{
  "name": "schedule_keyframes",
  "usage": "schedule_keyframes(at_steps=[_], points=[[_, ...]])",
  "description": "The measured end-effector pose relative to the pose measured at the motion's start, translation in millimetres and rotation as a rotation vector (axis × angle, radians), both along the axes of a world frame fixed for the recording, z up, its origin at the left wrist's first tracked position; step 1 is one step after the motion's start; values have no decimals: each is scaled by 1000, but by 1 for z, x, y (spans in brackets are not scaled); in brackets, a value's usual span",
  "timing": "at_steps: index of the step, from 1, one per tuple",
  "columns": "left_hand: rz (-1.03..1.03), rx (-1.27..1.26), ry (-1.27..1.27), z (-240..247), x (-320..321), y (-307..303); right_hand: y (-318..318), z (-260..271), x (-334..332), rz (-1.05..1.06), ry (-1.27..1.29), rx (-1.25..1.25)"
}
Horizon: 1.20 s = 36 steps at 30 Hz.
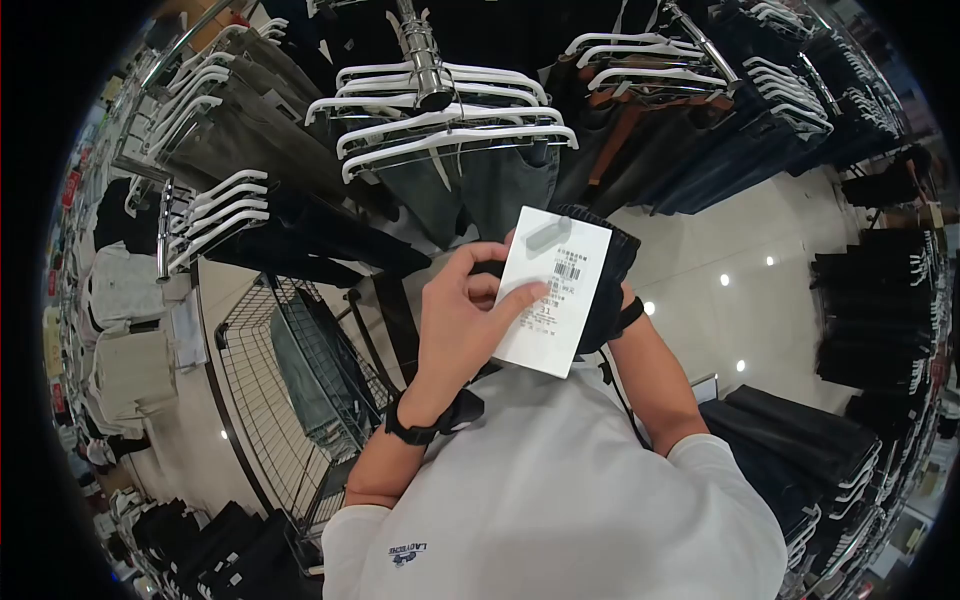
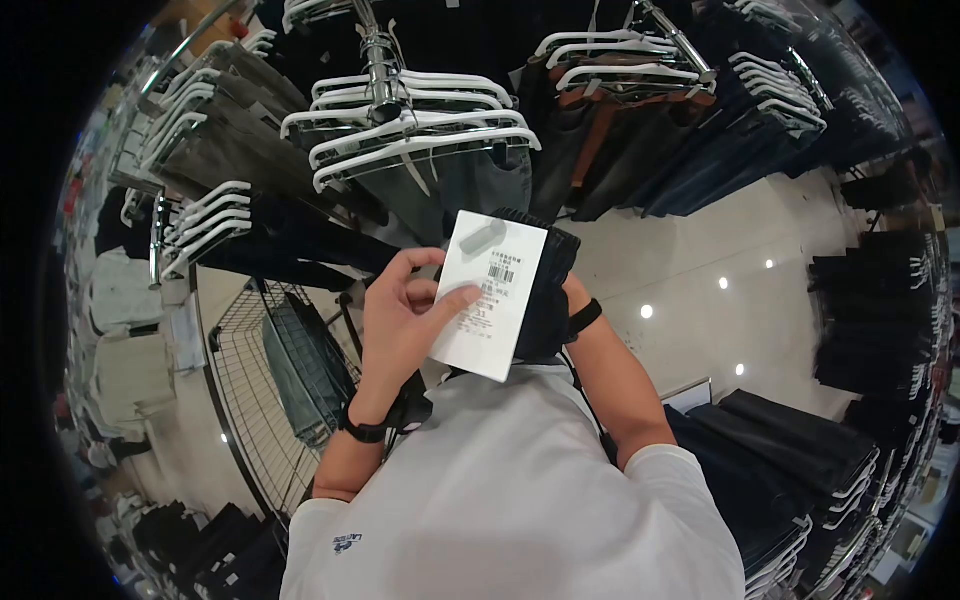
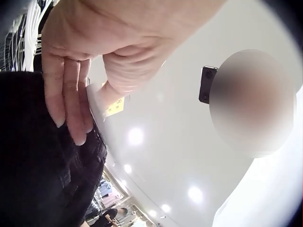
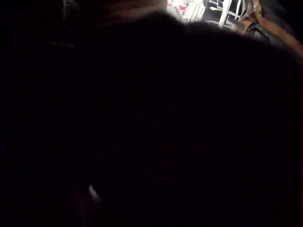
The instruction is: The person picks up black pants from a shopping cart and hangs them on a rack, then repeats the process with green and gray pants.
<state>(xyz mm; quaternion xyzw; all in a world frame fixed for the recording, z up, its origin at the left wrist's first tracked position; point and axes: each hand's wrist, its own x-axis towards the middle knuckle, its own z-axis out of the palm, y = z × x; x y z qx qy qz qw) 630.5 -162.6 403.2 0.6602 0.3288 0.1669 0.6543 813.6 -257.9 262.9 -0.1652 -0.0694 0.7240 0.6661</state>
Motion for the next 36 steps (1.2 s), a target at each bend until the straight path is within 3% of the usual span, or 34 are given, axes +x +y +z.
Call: schedule_keyframes(at_steps=[2, 5, 8, 16, 19, 21, 22, 24, 25, 27, 29, 31, 34, 36], points=[[26, -46, -20, -4, 5, 2, 3, 0, -3, 44, -25, 48], [42, -78, -72, -7, 7, 2, -1, 13, -10, -2, 39, -91], [38, -100, -95, -10, 5, 0, 2, -17, -2, 46, 136, -61], [-33, -180, -109, -6, -12, -9, 0, 19, -5, 3, 14, 5], [-60, -240, -146, -18, -24, -9, 0, -1, -1, -66, -69, 73], [-61, -246, -127, -24, -29, -7, -3, -18, 5, -119, -200, 52], [-16, -132, -81, -23, -32, -4, 0, -2, 4, -139, -300, 11], [75, 98, 11, -20, -36, 3, 4, 45, -6, -352, -745, 149], [221, 227, -45, -23, -38, 5, 7, 75, -12, -482, -958, 177], [422, 678, -49, -18, -43, 14, 22, 72, -5, -384, -1338, -57], [459, 737, -217, -18, -57, 10, 18, 82, -8, -407, -1661, -220], [269, 801, -436, -30, -63, 8, 15, 104, -15, -436, -1839, -314], [73, 711, -312, -42, -44, -14, 18, 119, -21, -486, -2087, -390], [116, 666, -244, -53, -28, -28, 20, 125, -25, -478, -2181, -414]])
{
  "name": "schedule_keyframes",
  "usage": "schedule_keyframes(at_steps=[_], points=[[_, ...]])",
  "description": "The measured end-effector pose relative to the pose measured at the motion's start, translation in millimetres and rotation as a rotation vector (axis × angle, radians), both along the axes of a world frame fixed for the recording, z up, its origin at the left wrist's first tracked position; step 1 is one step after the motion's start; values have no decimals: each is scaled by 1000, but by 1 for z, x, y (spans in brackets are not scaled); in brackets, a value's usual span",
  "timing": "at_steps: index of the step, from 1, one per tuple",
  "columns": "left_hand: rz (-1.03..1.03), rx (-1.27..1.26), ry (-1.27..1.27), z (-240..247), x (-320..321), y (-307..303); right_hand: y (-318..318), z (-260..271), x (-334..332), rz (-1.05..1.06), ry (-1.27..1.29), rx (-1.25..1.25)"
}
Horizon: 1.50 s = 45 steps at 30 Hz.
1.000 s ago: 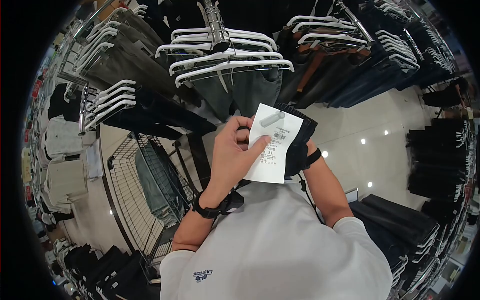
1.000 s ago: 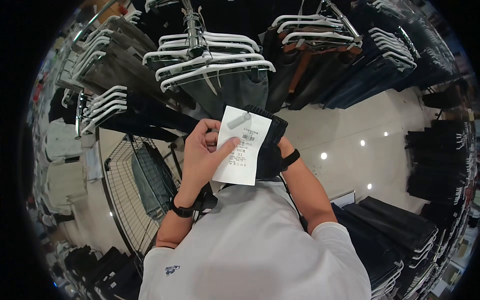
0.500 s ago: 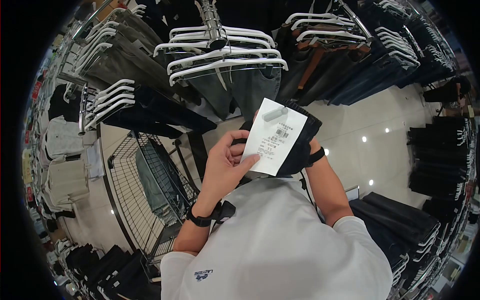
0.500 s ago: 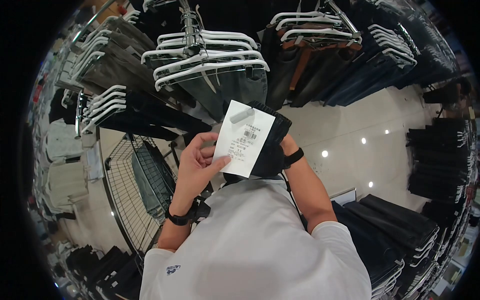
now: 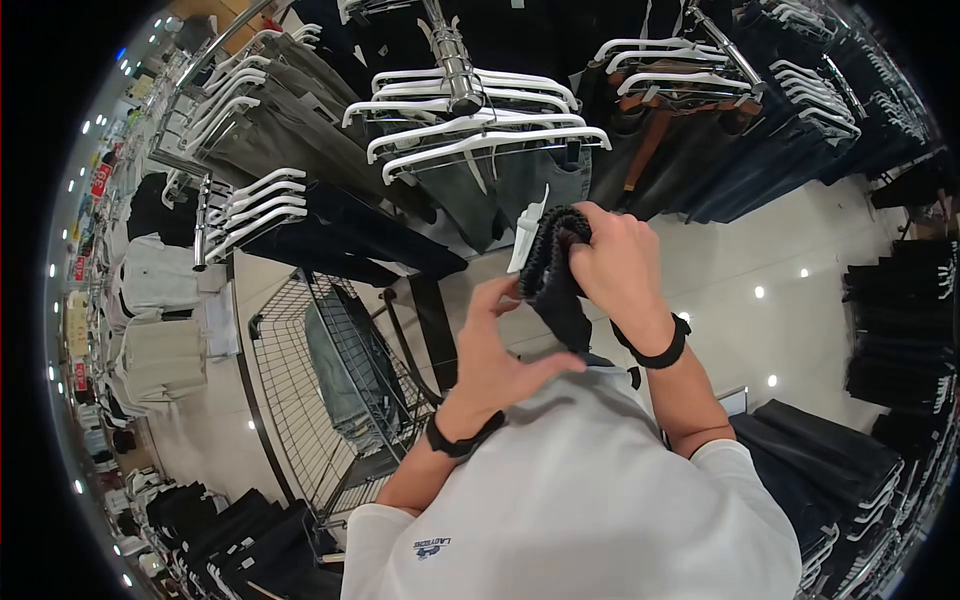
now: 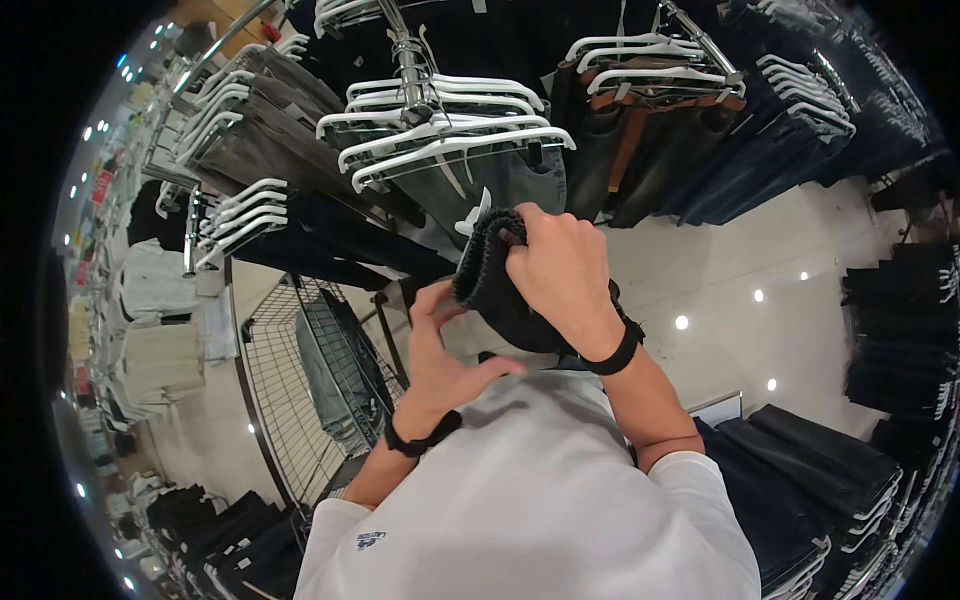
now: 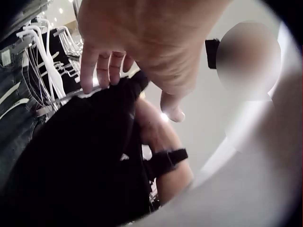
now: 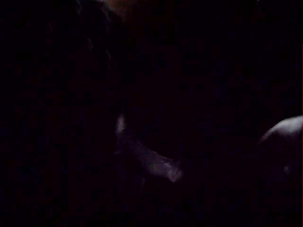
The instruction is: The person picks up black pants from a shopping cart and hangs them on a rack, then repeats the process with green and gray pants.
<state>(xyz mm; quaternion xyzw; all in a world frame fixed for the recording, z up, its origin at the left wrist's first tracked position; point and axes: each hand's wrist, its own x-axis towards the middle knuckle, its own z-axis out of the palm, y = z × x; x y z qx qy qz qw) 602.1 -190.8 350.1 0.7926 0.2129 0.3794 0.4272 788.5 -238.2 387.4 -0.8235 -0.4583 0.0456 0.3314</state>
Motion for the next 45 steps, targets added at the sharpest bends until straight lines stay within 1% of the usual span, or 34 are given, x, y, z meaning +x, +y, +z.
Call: schedule_keyframes(at_steps=[1, 3, 4, 6, 7, 9, 10, 11, 13, 14, 15, 16, 17, 18, 20, 21, 22, 25, 26, 29, 30, 33, 34, 36, 37, 38, 39, 40, 42, 45], points=[[62, -54, -8, -5, 10, -6, 1, 3, -2, 7, -28, -20], [192, -95, 77, -12, 20, -4, 0, 7, -5, 42, -61, -33], [196, -193, -36, -15, 26, 4, 0, 8, -5, 70, -65, -27], [214, -292, -141, -12, 21, 20, -3, 7, 2, 145, -92, -6], [221, -325, -195, -10, 15, 30, -7, 12, 10, 280, -35, -64], [121, -213, -80, 9, -5, 50, -17, 30, 26, 545, 86, -186], [65, -149, -32, 30, -9, 52, -17, 31, 29, 577, 149, -308], [36, -86, -13, 50, -9, 52, -19, 24, 32, 615, 138, -252], [79, 49, 97, 77, -14, 55, -22, 1, 38, 688, 108, -137], [116, -43, 58, 86, -16, 58, -22, -9, 45, 650, 218, -297], [155, -133, 18, 94, -19, 61, -23, -21, 49, 629, 223, -257], [176, -171, -7, 104, -21, 67, -26, -37, 53, 608, 231, -215], [213, -223, -90, 116, -19, 68, -29, -53, 54, 589, 241, -175], [238, -192, -75, 122, -23, 77, -32, -70, 53, 553, 365, -168], [295, -143, -68, 130, -33, 95, -33, -86, 48, 527, 584, -8], [325, -123, -82, 133, -35, 102, -32, -90, 48, 511, 688, 77], [319, -167, -95, 137, -40, 108, -30, -92, 46, 509, 663, 235], [326, -249, -117, 138, -58, 128, -28, -92, 55, 370, 1154, 373], [313, -267, -108, 139, -64, 132, -24, -98, 58, 430, 1206, 499], [275, -325, -76, 137, -88, 143, -11, -103, 64, 457, 1345, 634], [256, -341, -64, 136, -95, 146, -7, -100, 63, 420, 1399, 634], [231, -391, -69, 129, -108, 151, -1, -90, 66, 460, 1460, 608], [238, -394, -74, 127, -111, 150, 1, -90, 67, 490, 1426, 584], [275, -421, -106, 119, -117, 150, 3, -93, 69, 495, 1259, 477], [267, -369, -108, 116, -120, 150, 4, -94, 68, 492, 1174, 424], [258, -319, -110, 114, -119, 149, 3, -94, 66, 545, 1141, 434], [248, -270, -112, 112, -118, 147, 0, -81, 61, 562, 1125, 467], [286, -272, -96, 113, -118, 144, -4, -64, 56, 577, 1109, 498], [218, -229, -31, 119, -117, 139, -9, -57, 59, 505, 794, 429], [128, -216, 117, 116, -127, 143, -11, -40, 74, 700, 394, 363]])
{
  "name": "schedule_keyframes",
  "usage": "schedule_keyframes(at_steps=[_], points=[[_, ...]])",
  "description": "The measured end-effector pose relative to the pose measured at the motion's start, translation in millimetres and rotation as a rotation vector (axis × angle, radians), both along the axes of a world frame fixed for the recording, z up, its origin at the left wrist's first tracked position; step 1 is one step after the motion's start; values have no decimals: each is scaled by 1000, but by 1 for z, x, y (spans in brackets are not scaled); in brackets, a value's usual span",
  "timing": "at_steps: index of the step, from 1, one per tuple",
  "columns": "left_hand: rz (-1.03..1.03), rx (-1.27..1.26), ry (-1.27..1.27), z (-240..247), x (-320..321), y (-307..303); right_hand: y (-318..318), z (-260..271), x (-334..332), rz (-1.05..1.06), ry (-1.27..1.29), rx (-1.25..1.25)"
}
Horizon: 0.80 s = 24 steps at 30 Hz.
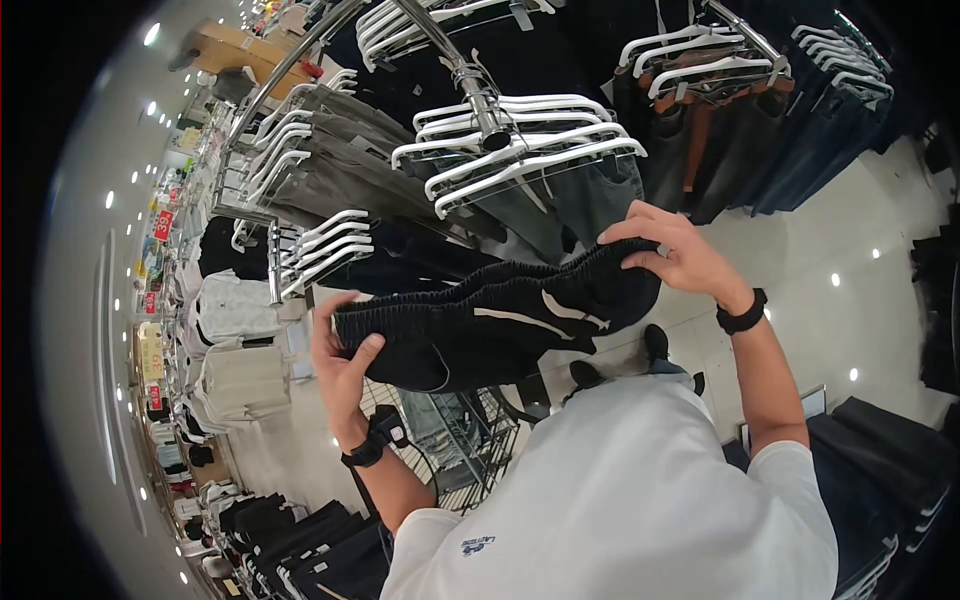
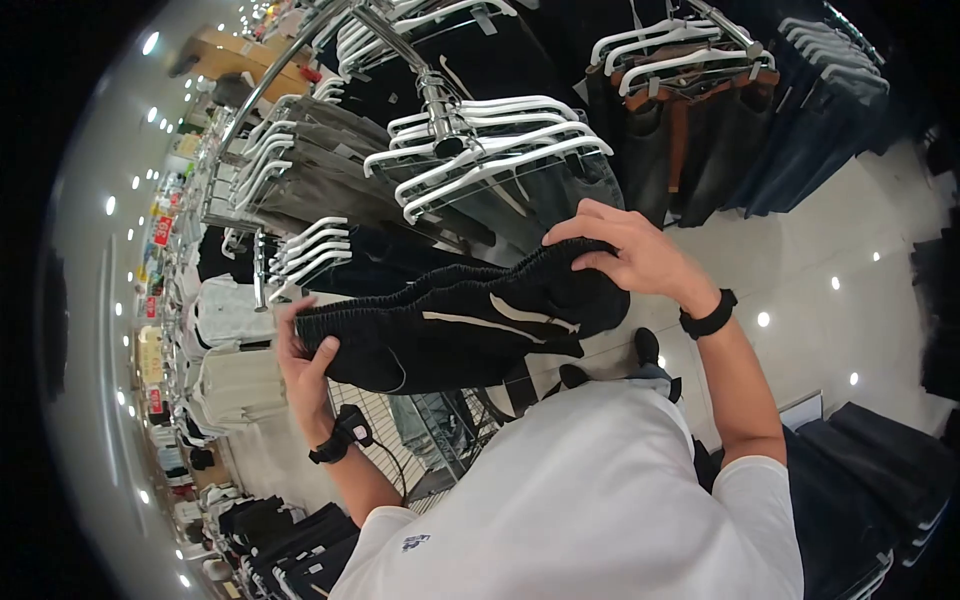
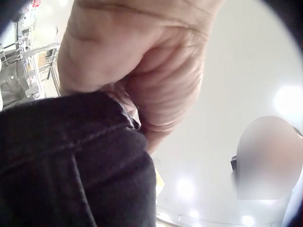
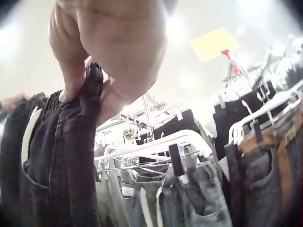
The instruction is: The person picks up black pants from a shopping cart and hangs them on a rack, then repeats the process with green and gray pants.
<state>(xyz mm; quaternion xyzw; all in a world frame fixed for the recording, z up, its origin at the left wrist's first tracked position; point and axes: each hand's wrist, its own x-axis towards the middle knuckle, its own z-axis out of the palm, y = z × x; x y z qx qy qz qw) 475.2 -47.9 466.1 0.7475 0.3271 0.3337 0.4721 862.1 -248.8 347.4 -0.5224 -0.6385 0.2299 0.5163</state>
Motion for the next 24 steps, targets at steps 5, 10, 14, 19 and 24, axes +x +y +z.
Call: schedule_keyframes(at_steps=[5, 10, 14, 19, 24], points=[[-90, -35, 92, -4, 1, 1, -4, 13, 8, -12, -65, 12], [-70, -4, 68, -6, 10, 5, -8, 12, 9, -67, -115, 89], [-99, -2, 77, -7, 12, 9, -12, 13, 10, -139, 30, -100], [-117, 38, 68, -7, 20, 9, -9, -20, 30, -78, 257, -185], [-39, -68, 32, -18, 22, 11, -7, -55, 42, -104, 663, -59]])
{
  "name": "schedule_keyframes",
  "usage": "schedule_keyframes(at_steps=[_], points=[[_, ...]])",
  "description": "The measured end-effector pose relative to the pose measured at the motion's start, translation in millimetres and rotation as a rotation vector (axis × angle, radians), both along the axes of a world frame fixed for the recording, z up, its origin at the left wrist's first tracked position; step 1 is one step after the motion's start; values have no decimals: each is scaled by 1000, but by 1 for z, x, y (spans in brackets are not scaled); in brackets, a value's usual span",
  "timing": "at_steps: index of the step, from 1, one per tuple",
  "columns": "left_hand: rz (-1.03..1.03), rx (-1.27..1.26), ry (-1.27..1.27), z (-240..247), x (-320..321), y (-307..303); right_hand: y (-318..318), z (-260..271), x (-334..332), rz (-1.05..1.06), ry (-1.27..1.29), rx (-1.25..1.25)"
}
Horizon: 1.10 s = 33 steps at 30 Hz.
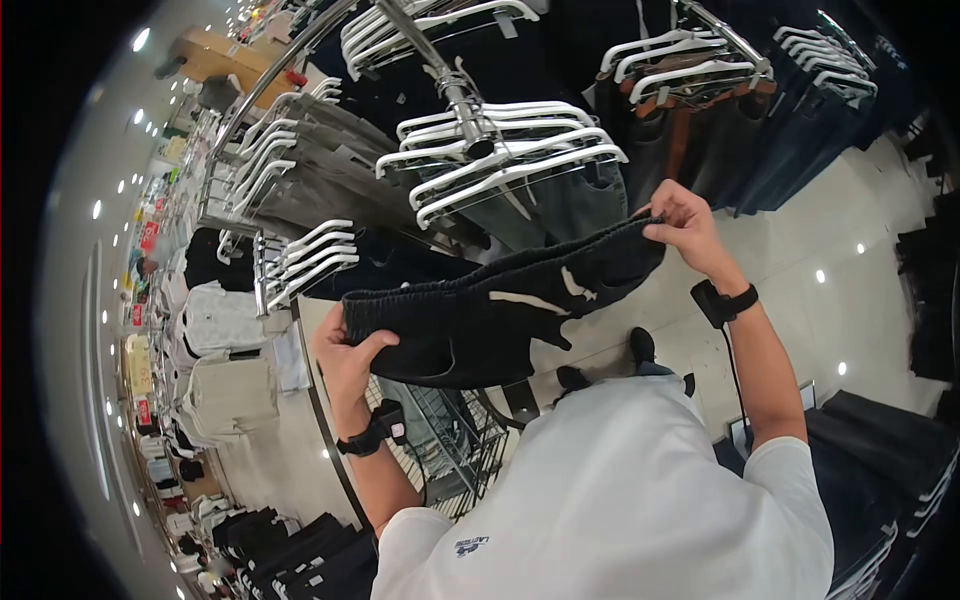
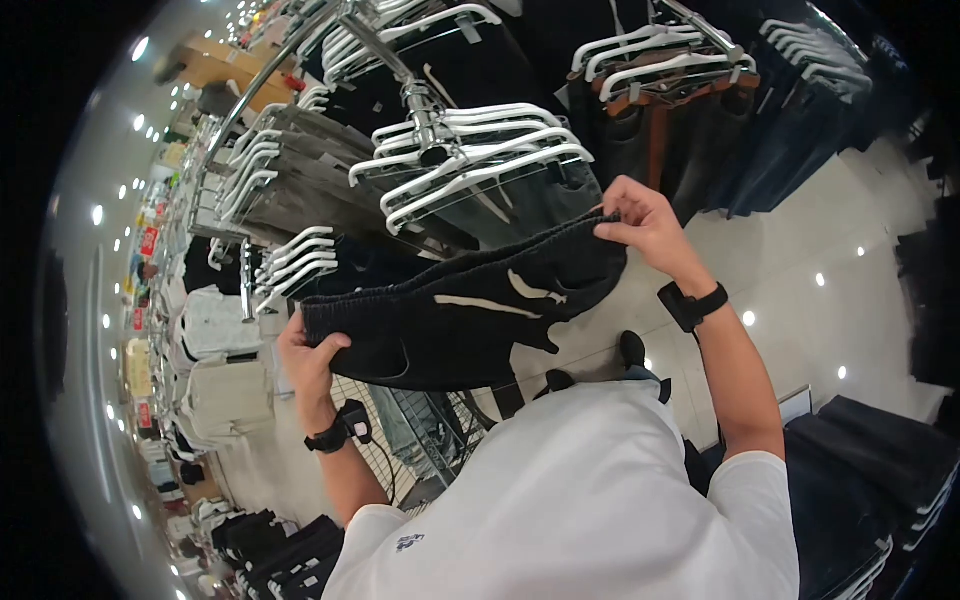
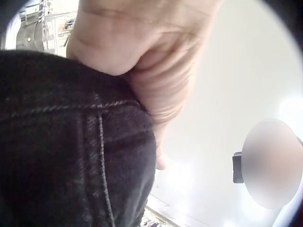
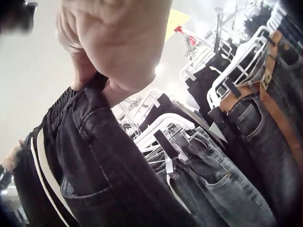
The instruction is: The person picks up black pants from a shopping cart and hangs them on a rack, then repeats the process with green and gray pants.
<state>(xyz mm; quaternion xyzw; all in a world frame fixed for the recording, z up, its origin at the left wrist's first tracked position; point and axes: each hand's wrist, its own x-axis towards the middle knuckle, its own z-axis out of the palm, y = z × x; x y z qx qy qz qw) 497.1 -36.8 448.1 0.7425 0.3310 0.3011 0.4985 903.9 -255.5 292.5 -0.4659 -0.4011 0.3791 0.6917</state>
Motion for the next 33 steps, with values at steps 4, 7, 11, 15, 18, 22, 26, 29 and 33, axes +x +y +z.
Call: schedule_keyframes(at_steps=[4, 7, 11, 15, 18, 22, 26, 29, 33], points=[[79, 1, -89, -7, 9, -4, 2, 0, -4, 37, 185, 0], [130, 72, -108, -8, 18, -15, 1, -10, 1, 77, 127, -99], [109, 115, -16, 3, 40, -43, 3, 5, -15, -32, -677, -275], [28, 144, 21, 11, 59, -55, 36, 80, -83, -128, -848, 224], [36, 161, 16, 15, 69, -59, 66, 69, -140, 17, -553, 297], [122, 110, 32, 18, 67, -51, 80, 49, -187, -38, -321, 274], [58, -23, -30, 10, 58, -50, 74, 55, -169, 39, -247, 189], [-4, -29, -75, -7, 48, -51, 72, 70, -152, 44, -254, 46], [-24, -42, -81, -22, 40, -53, 68, 76, -140, 97, -367, 15]])
